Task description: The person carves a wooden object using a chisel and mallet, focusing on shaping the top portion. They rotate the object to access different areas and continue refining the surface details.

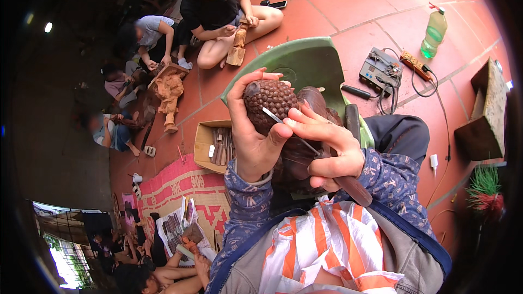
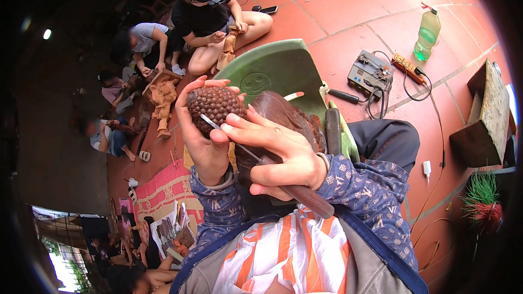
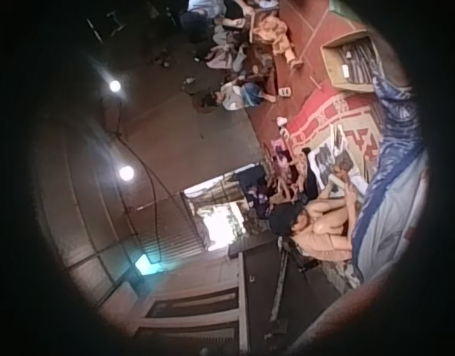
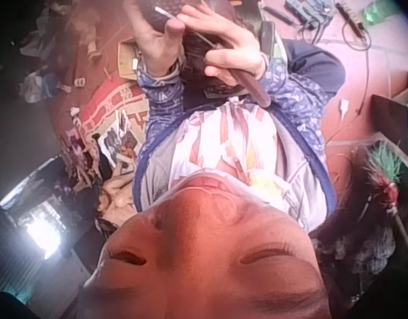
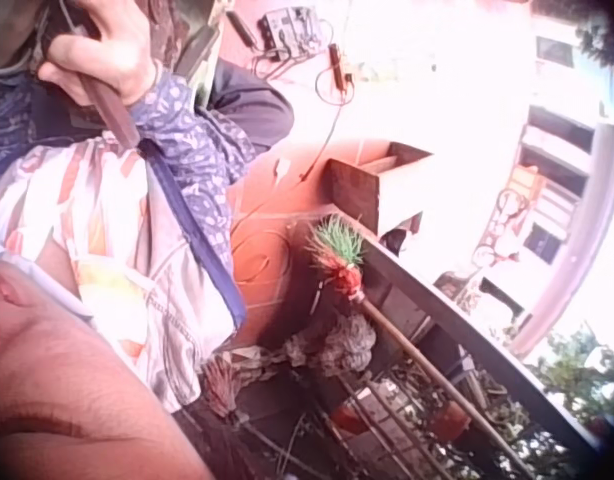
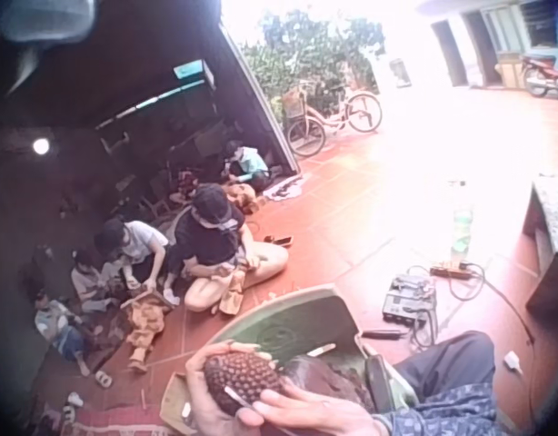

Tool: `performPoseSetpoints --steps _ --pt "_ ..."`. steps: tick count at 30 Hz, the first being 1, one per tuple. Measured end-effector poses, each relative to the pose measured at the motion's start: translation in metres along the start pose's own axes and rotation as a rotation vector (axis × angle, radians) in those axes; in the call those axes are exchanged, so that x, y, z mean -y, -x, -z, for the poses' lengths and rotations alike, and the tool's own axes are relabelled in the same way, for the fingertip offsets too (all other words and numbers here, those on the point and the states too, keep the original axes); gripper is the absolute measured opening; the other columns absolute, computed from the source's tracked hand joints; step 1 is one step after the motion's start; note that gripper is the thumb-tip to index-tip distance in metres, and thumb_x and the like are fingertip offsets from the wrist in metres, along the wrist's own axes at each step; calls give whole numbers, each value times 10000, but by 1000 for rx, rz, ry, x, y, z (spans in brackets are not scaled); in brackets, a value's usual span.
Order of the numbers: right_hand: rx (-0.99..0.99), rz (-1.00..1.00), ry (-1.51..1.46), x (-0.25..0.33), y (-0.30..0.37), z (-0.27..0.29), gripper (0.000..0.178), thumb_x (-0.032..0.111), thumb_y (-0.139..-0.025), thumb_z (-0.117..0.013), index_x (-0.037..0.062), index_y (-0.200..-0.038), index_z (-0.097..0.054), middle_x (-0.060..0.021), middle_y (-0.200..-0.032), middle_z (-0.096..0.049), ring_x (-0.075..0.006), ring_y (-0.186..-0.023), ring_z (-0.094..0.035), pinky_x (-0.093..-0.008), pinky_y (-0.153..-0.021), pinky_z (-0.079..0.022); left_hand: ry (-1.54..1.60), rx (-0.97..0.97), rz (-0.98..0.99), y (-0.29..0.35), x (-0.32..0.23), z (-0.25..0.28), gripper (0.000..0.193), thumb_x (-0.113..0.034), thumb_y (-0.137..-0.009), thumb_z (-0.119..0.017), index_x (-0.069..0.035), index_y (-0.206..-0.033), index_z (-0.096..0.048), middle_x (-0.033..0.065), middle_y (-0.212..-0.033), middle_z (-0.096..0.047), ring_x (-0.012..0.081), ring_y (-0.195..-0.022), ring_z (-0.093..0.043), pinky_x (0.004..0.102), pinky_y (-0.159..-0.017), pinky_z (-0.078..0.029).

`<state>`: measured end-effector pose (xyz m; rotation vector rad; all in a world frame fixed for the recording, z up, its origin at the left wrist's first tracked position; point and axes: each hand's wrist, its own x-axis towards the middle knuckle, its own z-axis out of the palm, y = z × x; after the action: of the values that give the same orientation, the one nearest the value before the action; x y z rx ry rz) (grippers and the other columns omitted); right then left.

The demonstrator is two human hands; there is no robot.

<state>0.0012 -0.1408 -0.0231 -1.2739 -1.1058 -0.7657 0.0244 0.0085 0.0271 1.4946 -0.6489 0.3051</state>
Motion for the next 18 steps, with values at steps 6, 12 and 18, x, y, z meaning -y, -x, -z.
performPoseSetpoints --steps 6,12,18 --pt "-10 -14 70 1 -1 -6 303 325 -860 -667 67 -733 -571 -339 -1235 -529 -486 -1219 -482 -562 -1066 -302 -16 -21 12 2 -1 -1 888 -515 -757 -725 0 -1337 -292 152 -1234 -476 219 -1102 -550 334 -926 -471" --pt "-105 -107 -265 3 2 -3 297 310 -901 -630 47 -770 -589 -360 -1300 -458 -499 -1263 -425 -582 -1099 -208 -41 -29 2 1 1 -1 948 -554 -701 -734 -4 -1334 -292 146 -1226 -480 213 -1096 -555 330 -925 -472" --pt "-93 -68 -291 3 2 -4 298 288 -901 -631 23 -770 -586 -374 -1306 -438 -518 -1269 -404 -599 -1092 -193 -33 -48 -2 1 2 -1 1020 -595 -616 -743 -11 -1331 -310 156 -1198 -493 233 -1071 -566 363 -910 -501"
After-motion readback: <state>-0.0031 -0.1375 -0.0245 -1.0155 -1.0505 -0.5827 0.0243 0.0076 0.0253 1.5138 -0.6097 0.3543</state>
